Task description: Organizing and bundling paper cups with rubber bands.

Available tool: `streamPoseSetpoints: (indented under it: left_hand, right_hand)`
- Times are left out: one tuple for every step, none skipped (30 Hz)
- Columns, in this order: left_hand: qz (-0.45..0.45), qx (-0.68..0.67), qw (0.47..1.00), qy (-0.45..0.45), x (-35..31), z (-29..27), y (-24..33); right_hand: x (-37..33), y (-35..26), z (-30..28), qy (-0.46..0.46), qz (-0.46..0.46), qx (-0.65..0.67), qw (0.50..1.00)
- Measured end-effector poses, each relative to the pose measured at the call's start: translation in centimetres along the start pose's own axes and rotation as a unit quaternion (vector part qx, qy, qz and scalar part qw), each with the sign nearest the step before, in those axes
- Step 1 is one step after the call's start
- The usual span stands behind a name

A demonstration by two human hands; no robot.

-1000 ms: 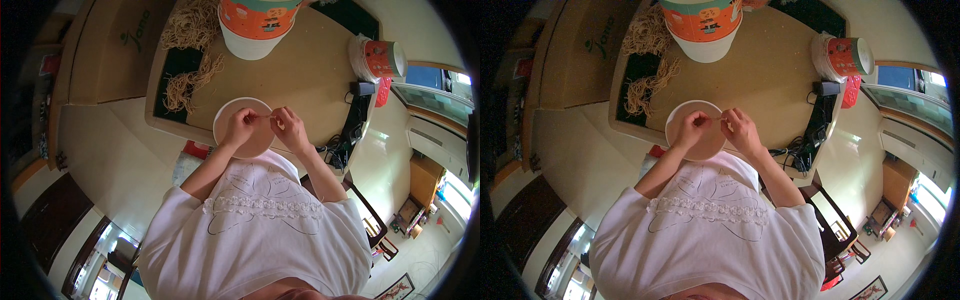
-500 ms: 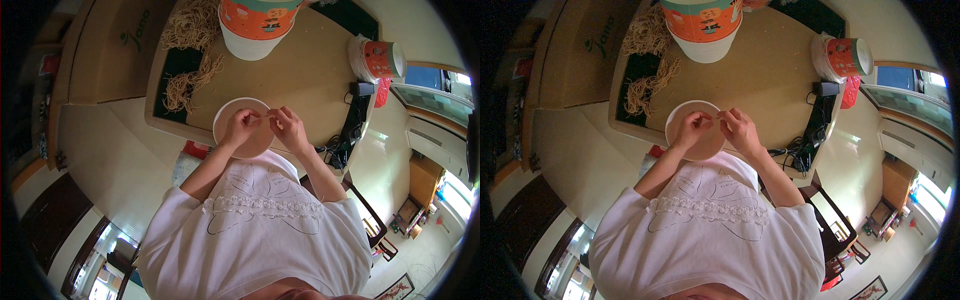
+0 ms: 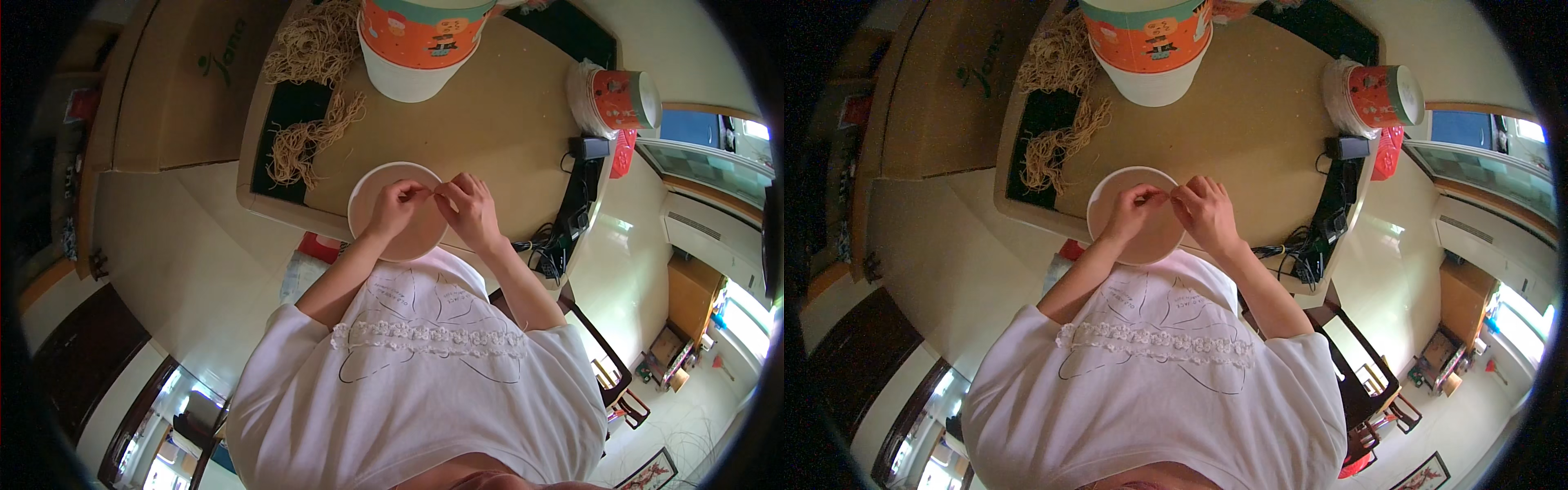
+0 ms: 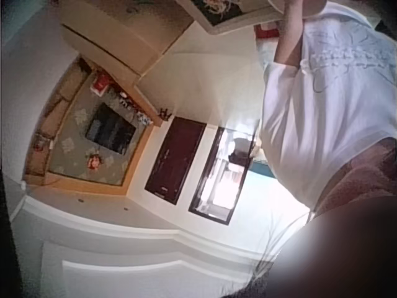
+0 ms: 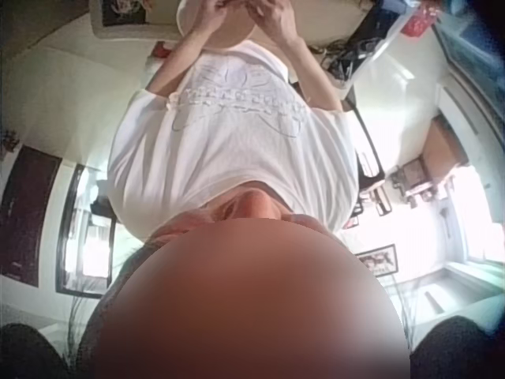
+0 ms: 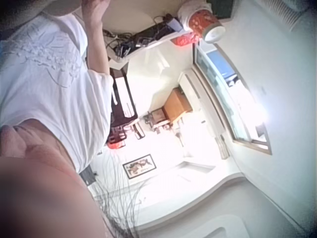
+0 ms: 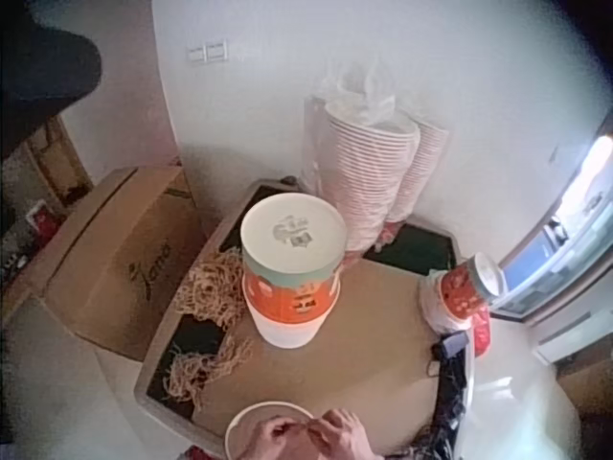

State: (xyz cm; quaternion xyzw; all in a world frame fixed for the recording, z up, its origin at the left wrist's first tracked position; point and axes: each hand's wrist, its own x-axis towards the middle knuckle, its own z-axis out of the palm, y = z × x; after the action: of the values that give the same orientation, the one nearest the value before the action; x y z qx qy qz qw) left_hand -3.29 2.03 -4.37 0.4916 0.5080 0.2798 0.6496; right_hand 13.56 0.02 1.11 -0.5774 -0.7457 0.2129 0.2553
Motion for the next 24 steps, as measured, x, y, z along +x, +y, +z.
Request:
streamPoseSetpoints:
  left_hand:
    - [0.000,0.000,1.000,0.001,0.0,-0.1,-0.4]
    - [0.002,-0.008,1.000,0.000,0.1,-0.2,-1.1]
    - [0.004,-0.017,1.000,-0.001,0.1,-0.3,-1.2]
    - [0.004,-0.017,1.000,-0.001,0.0,-0.3,-1.2]
    - [0.002,-0.014,1.000,-0.003,0.0,-0.4,-1.3]
    - [0.000,-0.011,1.000,-0.005,0.0,-0.4,-1.2]
    - [0.001,-0.011,1.000,-0.006,-0.1,-0.4,-1.1]
    - [0.004,0.003,1.000,-0.006,-0.1,-0.3,-1.1]
    - [0.007,0.017,1.000,-0.006,-0.1,-0.3,-0.9]
    - [0.007,0.017,1.000,-0.006,-0.1,-0.1,-0.6]
    - [0.042,-0.020,0.999,0.002,-0.2,0.4,-0.3]
    - [0.078,-0.056,0.995,0.009,-0.2,0.7,0.1]
    - [0.078,-0.056,0.995,0.010,-0.2,0.8,0.2]
    - [0.071,-0.054,0.996,0.003,-0.1,0.9,0.4]
    - [0.064,-0.051,0.997,-0.003,0.0,1.0,0.4]
    - [0.064,-0.051,0.997,-0.004,0.2,1.0,0.4]
    - [0.066,-0.028,0.997,0.000,0.3,1.1,0.2]
    - [0.068,-0.005,0.998,0.003,0.4,1.1,0.2]
    - [0.068,-0.005,0.998,0.003,0.5,1.1,0.2]
    - [0.057,-0.003,0.998,-0.003,0.5,1.1,0.2]
    - [0.046,-0.001,0.999,-0.008,0.6,1.1,0.2]
    - [0.046,0.000,0.999,-0.008,0.7,1.0,-0.1]
    - [0.040,0.004,0.999,-0.005,0.7,1.0,-0.7]
    - [0.034,0.009,0.999,-0.002,0.7,0.9,-0.8]
  right_hand:
    - [0.0,0.0,0.0,0.002,-0.003,-0.002,1.000]
    - [0.1,0.0,0.0,0.001,-0.004,-0.002,1.000]
    - [0.1,0.0,0.0,0.001,-0.004,-0.002,1.000]
    - [0.0,0.0,0.0,0.000,-0.005,-0.002,1.000]
    - [0.0,0.0,0.1,0.000,-0.004,-0.002,1.000]
    - [0.0,0.0,0.1,-0.002,0.000,0.005,1.000]
    - [0.0,0.0,0.1,-0.005,0.004,0.013,1.000]
    - [-0.1,0.0,0.1,-0.005,0.004,0.013,1.000]
    - [0.0,0.0,0.1,-0.003,0.005,0.022,1.000]
    - [0.0,0.0,0.2,-0.001,0.005,0.032,0.999]
    - [0.1,-0.1,0.1,-0.002,0.005,0.032,0.999]
    - [0.2,-0.3,0.0,-0.002,0.011,0.045,0.999]
    - [0.2,-0.5,-0.1,-0.003,0.017,0.059,0.998]
    - [0.1,-0.5,-0.1,-0.003,0.017,0.059,0.998]
    - [-0.1,-0.4,0.0,-0.009,0.037,0.064,0.997]
    - [-0.2,-0.3,0.1,-0.014,0.056,0.070,0.996]
    - [-0.2,-0.4,0.1,-0.014,0.056,0.070,0.996]
    - [-0.2,-0.4,0.0,-0.018,0.059,0.075,0.995]
    - [-0.2,-0.4,0.0,-0.022,0.061,0.080,0.995]
    - [-0.3,-0.4,0.0,-0.022,0.061,0.080,0.995]
    - [-0.3,-0.4,0.0,-0.027,0.065,0.081,0.994]
    - [-0.3,-0.4,0.0,-0.031,0.069,0.082,0.994]
    - [-0.3,-0.4,0.0,-0.031,0.069,0.082,0.994]
    - [-0.4,-0.5,-0.1,-0.033,0.073,0.090,0.993]
